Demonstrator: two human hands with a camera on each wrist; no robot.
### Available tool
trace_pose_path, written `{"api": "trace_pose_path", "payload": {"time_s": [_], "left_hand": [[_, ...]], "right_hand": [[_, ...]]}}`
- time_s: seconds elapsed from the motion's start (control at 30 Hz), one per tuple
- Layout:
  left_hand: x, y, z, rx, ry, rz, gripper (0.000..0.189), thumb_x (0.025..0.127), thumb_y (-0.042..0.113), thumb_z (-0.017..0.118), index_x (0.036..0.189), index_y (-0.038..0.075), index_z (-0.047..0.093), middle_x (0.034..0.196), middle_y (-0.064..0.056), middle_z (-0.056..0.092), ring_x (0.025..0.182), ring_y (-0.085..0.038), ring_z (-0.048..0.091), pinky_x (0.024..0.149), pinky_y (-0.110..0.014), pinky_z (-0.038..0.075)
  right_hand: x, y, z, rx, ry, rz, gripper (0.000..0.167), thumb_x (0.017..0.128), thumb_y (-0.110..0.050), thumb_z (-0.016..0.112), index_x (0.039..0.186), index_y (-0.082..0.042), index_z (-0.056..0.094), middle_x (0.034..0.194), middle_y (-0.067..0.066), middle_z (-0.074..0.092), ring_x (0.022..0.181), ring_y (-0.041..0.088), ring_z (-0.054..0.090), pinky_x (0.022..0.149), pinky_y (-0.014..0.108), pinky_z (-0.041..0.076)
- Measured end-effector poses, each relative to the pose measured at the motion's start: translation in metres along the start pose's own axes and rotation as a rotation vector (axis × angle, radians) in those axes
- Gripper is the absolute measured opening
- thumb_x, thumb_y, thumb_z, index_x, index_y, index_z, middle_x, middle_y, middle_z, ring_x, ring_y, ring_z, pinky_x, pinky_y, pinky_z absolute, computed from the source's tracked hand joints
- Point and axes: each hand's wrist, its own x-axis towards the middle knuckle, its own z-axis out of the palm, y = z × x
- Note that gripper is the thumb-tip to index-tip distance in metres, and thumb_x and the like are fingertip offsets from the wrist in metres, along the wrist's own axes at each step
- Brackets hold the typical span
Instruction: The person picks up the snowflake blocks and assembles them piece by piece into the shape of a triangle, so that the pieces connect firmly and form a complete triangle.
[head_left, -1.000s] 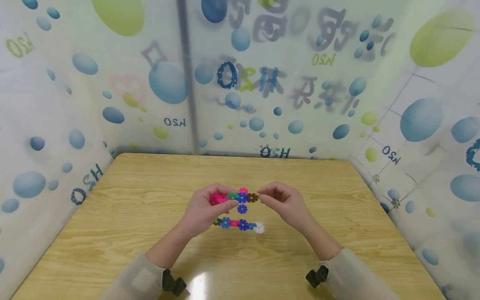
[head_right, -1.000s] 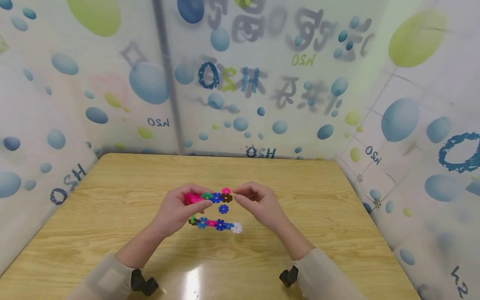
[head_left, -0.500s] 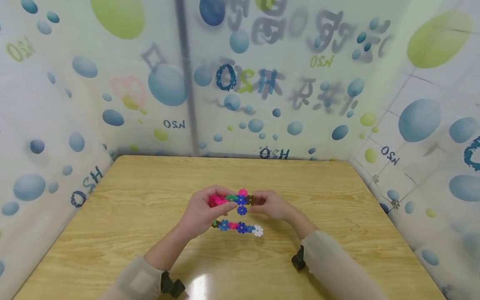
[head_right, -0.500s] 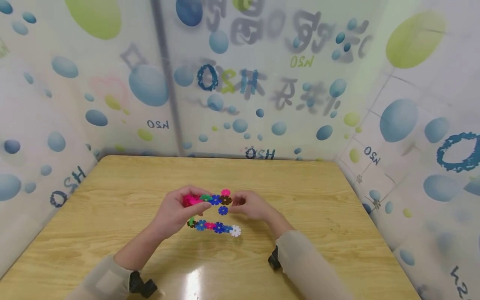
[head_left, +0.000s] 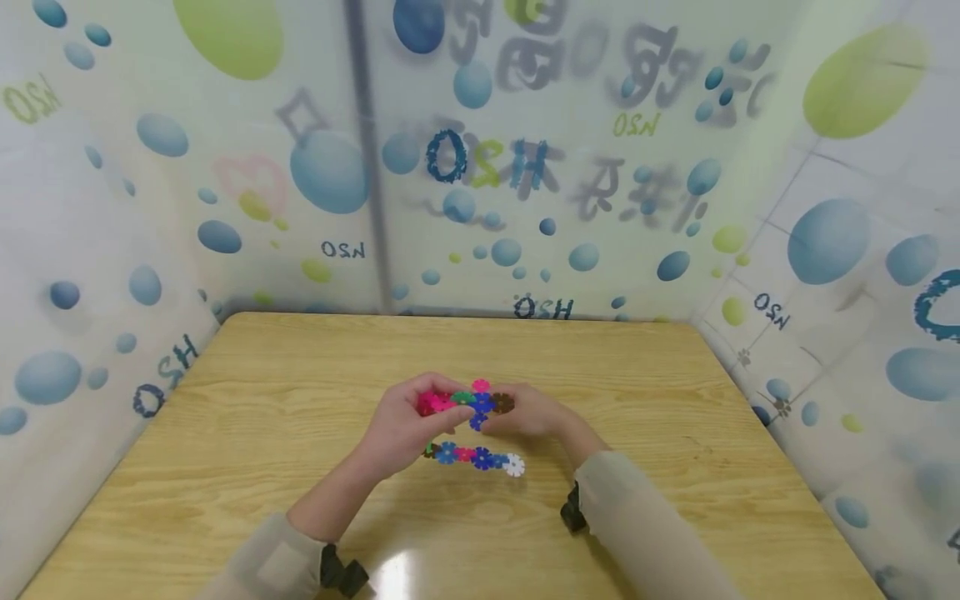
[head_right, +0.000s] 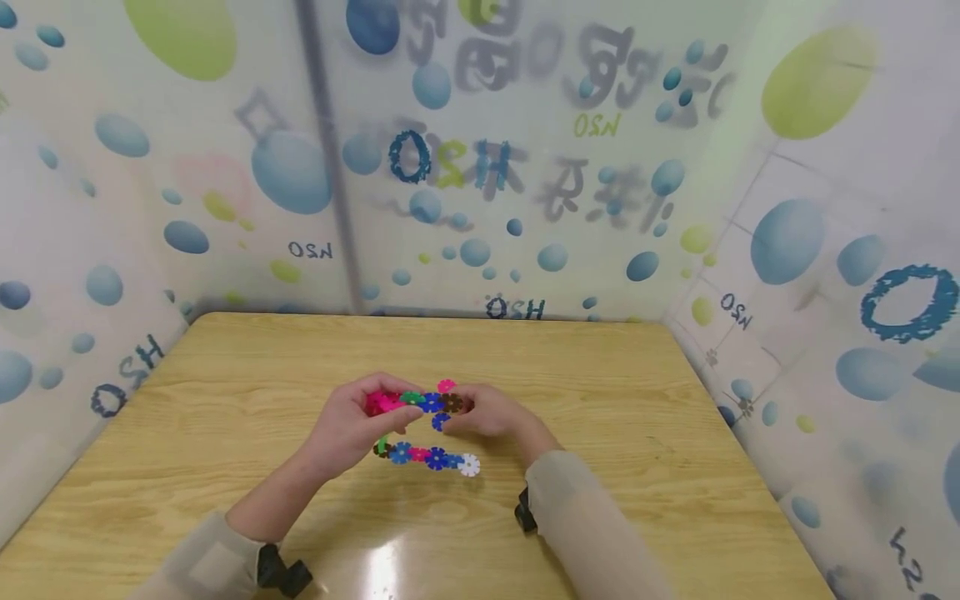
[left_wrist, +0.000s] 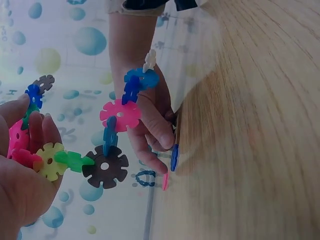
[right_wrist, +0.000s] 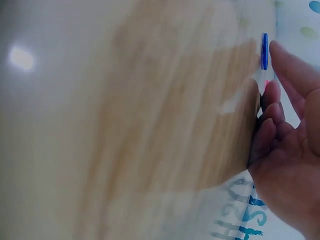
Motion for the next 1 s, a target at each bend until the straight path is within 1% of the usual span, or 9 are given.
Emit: {"api": "trace_pose_path", "payload": {"time_s": [0.17, 0.33, 0.5, 0.57, 0.67, 0.77, 0.83, 0.93, 1.0], "left_hand": [[0.001, 0.001, 0.003, 0.006, -0.001, -0.002, 0.023, 0.099, 0.027, 0.085, 0.118, 0.018, 0.079, 0.094, -0.006, 0.076, 0.085, -0.025, 0.076, 0.055, -0.025, 0.050], [0.000, 0.000, 0.003, 0.004, -0.007, -0.007, 0.024, 0.099, 0.028, 0.085, 0.119, 0.018, 0.078, 0.093, -0.006, 0.076, 0.085, -0.025, 0.075, 0.056, -0.025, 0.050], [0.000, -0.001, 0.004, -0.003, -0.005, -0.011, 0.025, 0.099, 0.030, 0.085, 0.119, 0.018, 0.078, 0.092, -0.007, 0.075, 0.085, -0.026, 0.074, 0.055, -0.025, 0.050], [0.000, -0.003, 0.004, -0.005, -0.005, -0.015, 0.025, 0.099, 0.031, 0.085, 0.119, 0.019, 0.078, 0.091, -0.007, 0.075, 0.085, -0.026, 0.074, 0.055, -0.025, 0.049], [0.000, -0.005, 0.005, -0.002, -0.008, -0.019, 0.025, 0.099, 0.031, 0.085, 0.119, 0.019, 0.078, 0.092, -0.007, 0.075, 0.085, -0.025, 0.074, 0.055, -0.025, 0.049], [0.000, -0.006, 0.005, -0.002, -0.009, -0.013, 0.024, 0.099, 0.030, 0.085, 0.119, 0.019, 0.078, 0.094, -0.006, 0.076, 0.085, -0.025, 0.074, 0.056, -0.025, 0.050], [0.000, -0.006, 0.005, 0.000, -0.008, -0.008, 0.023, 0.099, 0.029, 0.085, 0.119, 0.018, 0.078, 0.095, -0.005, 0.077, 0.085, -0.025, 0.074, 0.056, -0.025, 0.050], [-0.001, -0.005, 0.004, 0.003, -0.007, -0.008, 0.024, 0.099, 0.030, 0.084, 0.119, 0.018, 0.078, 0.096, -0.005, 0.077, 0.085, -0.025, 0.075, 0.057, -0.026, 0.052], [-0.001, -0.005, 0.003, 0.001, -0.008, -0.015, 0.025, 0.099, 0.030, 0.085, 0.119, 0.018, 0.077, 0.095, -0.006, 0.076, 0.085, -0.025, 0.075, 0.056, -0.026, 0.051]], "right_hand": [[-0.002, -0.005, 0.004, -0.003, 0.010, 0.008, 0.031, 0.103, -0.030, 0.078, 0.133, -0.026, 0.073, 0.124, -0.001, 0.073, 0.112, 0.019, 0.064, 0.110, 0.053, 0.052], [-0.002, -0.005, 0.004, -0.002, 0.004, 0.007, 0.028, 0.104, -0.026, 0.078, 0.131, -0.026, 0.072, 0.124, -0.001, 0.072, 0.113, 0.019, 0.064, 0.110, 0.052, 0.052], [-0.003, -0.001, 0.003, 0.023, 0.001, 0.002, 0.031, 0.103, -0.024, 0.079, 0.132, -0.025, 0.070, 0.123, -0.001, 0.070, 0.113, 0.020, 0.062, 0.109, 0.050, 0.052], [-0.004, 0.002, 0.003, 0.045, 0.003, -0.003, 0.029, 0.102, -0.023, 0.079, 0.130, -0.023, 0.070, 0.121, 0.001, 0.070, 0.112, 0.020, 0.062, 0.108, 0.050, 0.052], [-0.008, 0.009, 0.001, 0.075, 0.022, -0.010, 0.023, 0.102, -0.021, 0.079, 0.123, -0.021, 0.070, 0.121, 0.000, 0.070, 0.113, 0.020, 0.062, 0.108, 0.048, 0.052], [-0.016, 0.015, -0.002, 0.087, 0.053, -0.017, 0.013, 0.103, -0.020, 0.078, 0.114, -0.020, 0.071, 0.118, 0.000, 0.073, 0.111, 0.019, 0.065, 0.106, 0.047, 0.054], [-0.023, 0.018, -0.006, 0.091, 0.072, -0.025, 0.010, 0.103, -0.020, 0.077, 0.111, -0.018, 0.071, 0.116, 0.000, 0.075, 0.108, 0.017, 0.067, 0.102, 0.043, 0.056], [-0.037, 0.018, -0.013, 0.099, 0.119, -0.023, 0.009, 0.103, -0.019, 0.077, 0.111, -0.016, 0.072, 0.112, 0.001, 0.077, 0.104, 0.017, 0.070, 0.095, 0.039, 0.057], [-0.047, 0.017, -0.017, 0.130, 0.159, -0.022, 0.010, 0.104, -0.020, 0.077, 0.113, -0.016, 0.073, 0.111, 0.001, 0.077, 0.103, 0.018, 0.070, 0.093, 0.038, 0.058]]}}
